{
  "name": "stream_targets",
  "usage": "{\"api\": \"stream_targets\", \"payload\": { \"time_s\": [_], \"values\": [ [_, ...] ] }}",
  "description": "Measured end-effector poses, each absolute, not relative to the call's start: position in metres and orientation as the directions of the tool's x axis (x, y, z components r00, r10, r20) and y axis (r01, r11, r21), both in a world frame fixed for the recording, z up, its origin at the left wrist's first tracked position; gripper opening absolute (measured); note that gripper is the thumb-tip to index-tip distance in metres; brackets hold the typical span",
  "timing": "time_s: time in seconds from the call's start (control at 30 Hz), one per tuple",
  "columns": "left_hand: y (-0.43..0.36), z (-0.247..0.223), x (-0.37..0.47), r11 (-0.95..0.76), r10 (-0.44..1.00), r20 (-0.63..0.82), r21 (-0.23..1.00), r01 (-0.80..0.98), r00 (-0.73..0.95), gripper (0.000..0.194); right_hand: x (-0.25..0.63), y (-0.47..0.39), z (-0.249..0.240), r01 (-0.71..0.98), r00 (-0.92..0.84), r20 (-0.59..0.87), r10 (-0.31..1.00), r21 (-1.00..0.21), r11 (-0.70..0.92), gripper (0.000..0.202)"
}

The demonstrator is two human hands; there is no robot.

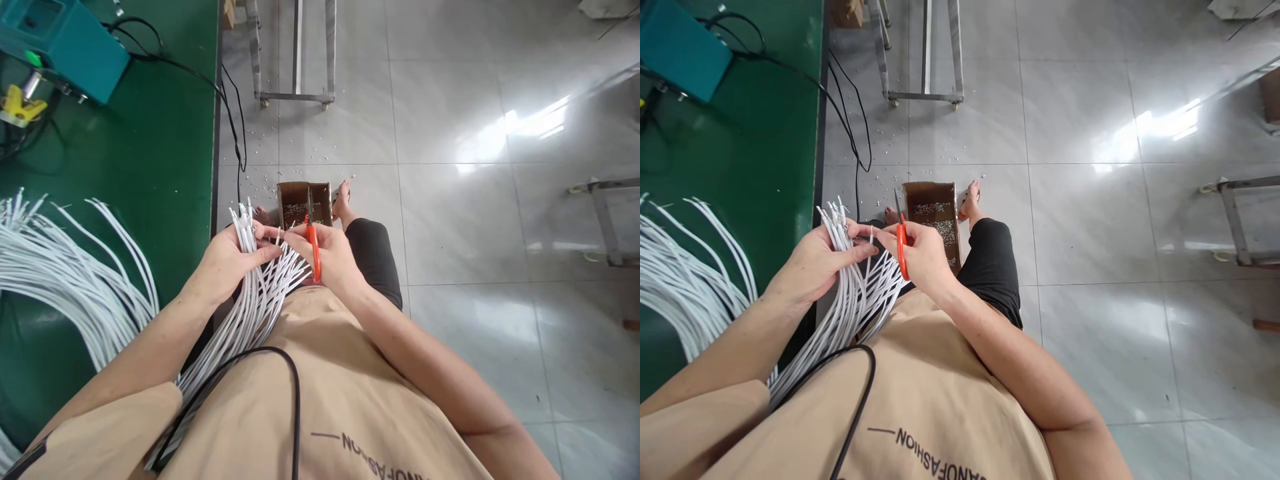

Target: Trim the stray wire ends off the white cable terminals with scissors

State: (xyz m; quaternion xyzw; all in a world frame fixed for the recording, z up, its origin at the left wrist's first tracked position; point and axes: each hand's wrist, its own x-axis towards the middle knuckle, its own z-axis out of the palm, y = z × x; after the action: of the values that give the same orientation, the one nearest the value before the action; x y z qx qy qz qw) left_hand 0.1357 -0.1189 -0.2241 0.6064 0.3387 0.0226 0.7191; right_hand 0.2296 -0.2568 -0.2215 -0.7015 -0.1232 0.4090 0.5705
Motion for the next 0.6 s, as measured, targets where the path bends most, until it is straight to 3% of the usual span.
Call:
{"api": "stream_targets", "payload": {
  "time_s": [0.13,0.23,0.6],
  "values": [
    [-0.119,-0.221,0.137,0.239,0.465,-0.454,0.891,0.386,0.76,0.036,0.233,-0.264,-0.23,0.198,0.697,-0.274,0.663,-0.815,-0.545,0.027],
    [-0.12,-0.221,0.137,0.191,0.487,-0.443,0.895,0.403,0.753,0.037,0.232,-0.264,-0.233,0.404,0.656,-0.225,0.72,-0.701,-0.588,0.03],
    [-0.122,-0.214,0.137,-0.214,0.554,-0.322,0.836,0.505,0.768,0.028,0.228,-0.261,-0.22,0.589,0.593,-0.279,0.755,-0.489,-0.643,0.026]
  ]
}}
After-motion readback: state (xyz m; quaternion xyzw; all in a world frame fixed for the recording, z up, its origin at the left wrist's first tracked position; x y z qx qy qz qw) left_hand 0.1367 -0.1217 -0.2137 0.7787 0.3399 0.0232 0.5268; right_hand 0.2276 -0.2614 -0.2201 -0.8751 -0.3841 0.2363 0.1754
